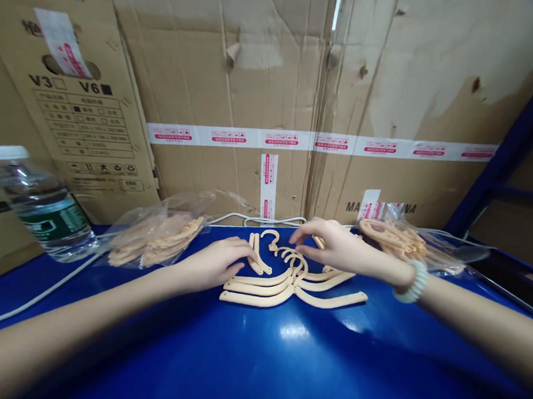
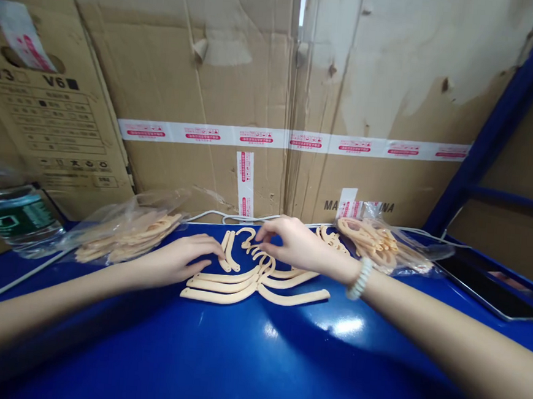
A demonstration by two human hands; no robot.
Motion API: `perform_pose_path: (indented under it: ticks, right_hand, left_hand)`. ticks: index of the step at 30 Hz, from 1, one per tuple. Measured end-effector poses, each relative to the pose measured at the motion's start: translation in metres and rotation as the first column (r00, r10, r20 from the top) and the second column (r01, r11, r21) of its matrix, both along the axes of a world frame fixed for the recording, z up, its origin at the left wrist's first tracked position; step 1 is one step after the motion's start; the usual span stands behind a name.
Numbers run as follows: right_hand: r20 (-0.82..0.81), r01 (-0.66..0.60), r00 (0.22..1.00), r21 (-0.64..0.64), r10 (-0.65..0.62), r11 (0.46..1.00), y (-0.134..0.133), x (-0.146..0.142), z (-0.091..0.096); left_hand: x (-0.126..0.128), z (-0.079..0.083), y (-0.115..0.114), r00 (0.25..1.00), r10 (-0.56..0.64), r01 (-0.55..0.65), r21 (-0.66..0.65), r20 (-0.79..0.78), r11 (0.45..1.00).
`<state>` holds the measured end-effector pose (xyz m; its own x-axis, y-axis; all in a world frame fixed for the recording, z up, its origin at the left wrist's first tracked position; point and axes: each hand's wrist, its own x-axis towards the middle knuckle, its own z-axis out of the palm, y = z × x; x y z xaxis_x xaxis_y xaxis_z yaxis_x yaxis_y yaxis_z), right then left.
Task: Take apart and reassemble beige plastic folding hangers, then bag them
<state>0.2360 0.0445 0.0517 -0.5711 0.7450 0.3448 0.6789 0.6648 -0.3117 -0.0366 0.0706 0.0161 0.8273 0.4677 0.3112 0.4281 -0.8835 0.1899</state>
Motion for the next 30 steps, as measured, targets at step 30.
perform_pose_path:
  ticks: [30]
  right_hand:
    - [-0.782, -0.307, 0.553, -0.511, -0.287, 0.803, -0.059, -0.007, -0.035]
  left_hand:
    - [0.016, -0.009, -0.087, 0.788, 0.241, 0.075, -0.477, 0.566, 0.875]
